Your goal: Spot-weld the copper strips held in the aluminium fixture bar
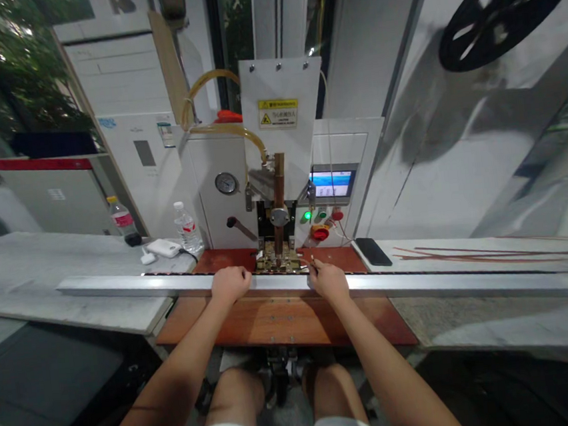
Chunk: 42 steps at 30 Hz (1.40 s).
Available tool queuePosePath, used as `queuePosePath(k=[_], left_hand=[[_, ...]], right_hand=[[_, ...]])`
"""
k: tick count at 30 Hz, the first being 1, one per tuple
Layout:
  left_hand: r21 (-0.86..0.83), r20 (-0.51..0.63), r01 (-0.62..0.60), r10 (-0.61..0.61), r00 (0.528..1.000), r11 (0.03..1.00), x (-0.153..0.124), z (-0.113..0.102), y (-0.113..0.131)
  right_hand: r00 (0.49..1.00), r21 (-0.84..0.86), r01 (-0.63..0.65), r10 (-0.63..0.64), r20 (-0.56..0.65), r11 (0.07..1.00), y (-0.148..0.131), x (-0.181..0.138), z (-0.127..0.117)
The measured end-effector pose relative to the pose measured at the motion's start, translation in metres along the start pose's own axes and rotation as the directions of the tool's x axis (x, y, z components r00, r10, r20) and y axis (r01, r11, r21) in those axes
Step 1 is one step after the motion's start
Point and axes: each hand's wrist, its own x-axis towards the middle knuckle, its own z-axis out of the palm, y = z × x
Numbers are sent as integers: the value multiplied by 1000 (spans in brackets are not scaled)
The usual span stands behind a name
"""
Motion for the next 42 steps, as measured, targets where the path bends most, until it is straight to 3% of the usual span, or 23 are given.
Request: queuePosePath(k=[15, 42], left_hand=[[-5, 75, 2, -1, 997, 1000, 4, -4, 1], [-5, 90, -3, 3, 996, 1000, 10, -5, 2]], right_hand=[[996, 19, -24, 22, 83, 1000, -2, 4, -7], [997, 28, 2, -4, 72, 1000, 1, 11, -2]])
